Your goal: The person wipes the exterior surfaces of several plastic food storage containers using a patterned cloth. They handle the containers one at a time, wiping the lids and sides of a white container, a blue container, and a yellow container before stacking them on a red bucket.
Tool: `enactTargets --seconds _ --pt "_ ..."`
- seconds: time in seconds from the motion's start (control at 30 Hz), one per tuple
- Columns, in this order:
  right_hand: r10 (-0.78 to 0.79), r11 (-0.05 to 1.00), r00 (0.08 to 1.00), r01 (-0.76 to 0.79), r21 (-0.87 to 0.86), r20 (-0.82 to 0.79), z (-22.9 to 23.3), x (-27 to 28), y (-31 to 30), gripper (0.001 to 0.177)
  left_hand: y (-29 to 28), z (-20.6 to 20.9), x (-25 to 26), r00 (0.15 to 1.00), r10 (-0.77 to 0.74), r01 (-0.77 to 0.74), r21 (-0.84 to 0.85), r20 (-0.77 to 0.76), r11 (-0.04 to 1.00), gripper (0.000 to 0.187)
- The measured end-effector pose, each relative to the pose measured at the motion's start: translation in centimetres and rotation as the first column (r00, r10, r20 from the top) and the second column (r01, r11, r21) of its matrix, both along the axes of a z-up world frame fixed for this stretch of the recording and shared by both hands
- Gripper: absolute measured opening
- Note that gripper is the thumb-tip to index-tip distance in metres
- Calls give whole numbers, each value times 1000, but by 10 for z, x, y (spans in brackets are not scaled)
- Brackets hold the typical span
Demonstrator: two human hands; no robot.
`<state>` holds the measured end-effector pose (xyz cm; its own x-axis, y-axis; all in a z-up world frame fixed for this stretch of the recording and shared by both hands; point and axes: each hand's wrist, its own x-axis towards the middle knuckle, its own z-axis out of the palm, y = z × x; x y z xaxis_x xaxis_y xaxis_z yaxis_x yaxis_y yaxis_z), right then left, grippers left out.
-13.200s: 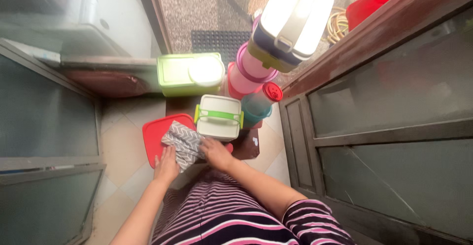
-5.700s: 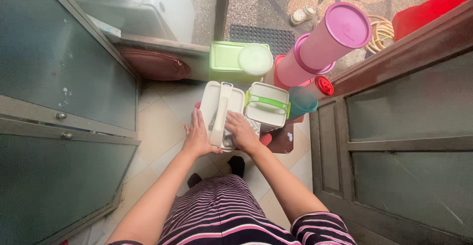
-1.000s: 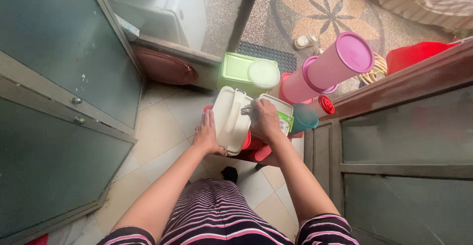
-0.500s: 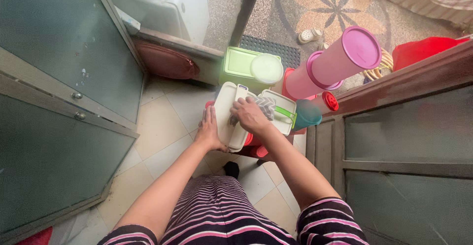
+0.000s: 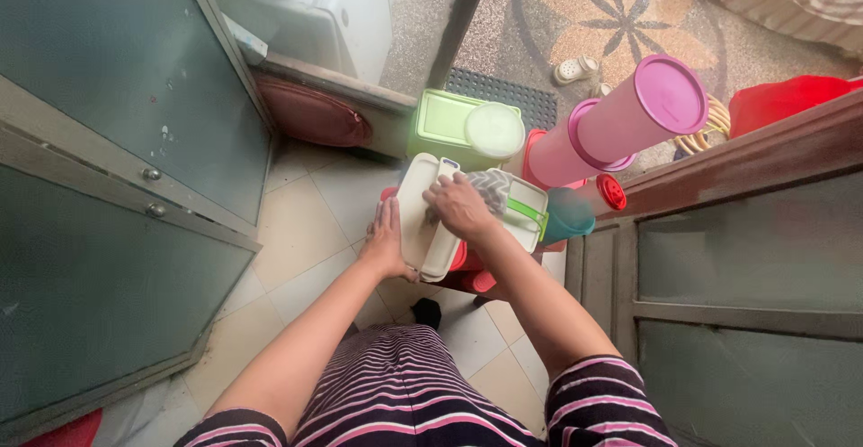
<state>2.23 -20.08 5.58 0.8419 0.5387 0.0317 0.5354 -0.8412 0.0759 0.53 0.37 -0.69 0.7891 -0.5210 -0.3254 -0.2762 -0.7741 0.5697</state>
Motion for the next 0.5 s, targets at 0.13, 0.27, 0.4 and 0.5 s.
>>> enactTargets --seconds 0.13,0.27,0.4,0.5 --pt "-142 988 989 139 69 43 -15 23 -21 17 1 -4 1 1000 5 -5 -7 7 1000 171" --pt "-134 979 990 127 156 34 -18 4 -13 18 2 -4 1 1000 17 -16 -30 26 999 171" --pt "-14 962 997 -8 274 78 -12 -42 10 26 1 0 1 999 38 -37 -35 5 999 170" --pt "27 948 998 -41 314 48 -14 -72 22 19 1 2 1 999 41 -41 -16 -18 999 169"
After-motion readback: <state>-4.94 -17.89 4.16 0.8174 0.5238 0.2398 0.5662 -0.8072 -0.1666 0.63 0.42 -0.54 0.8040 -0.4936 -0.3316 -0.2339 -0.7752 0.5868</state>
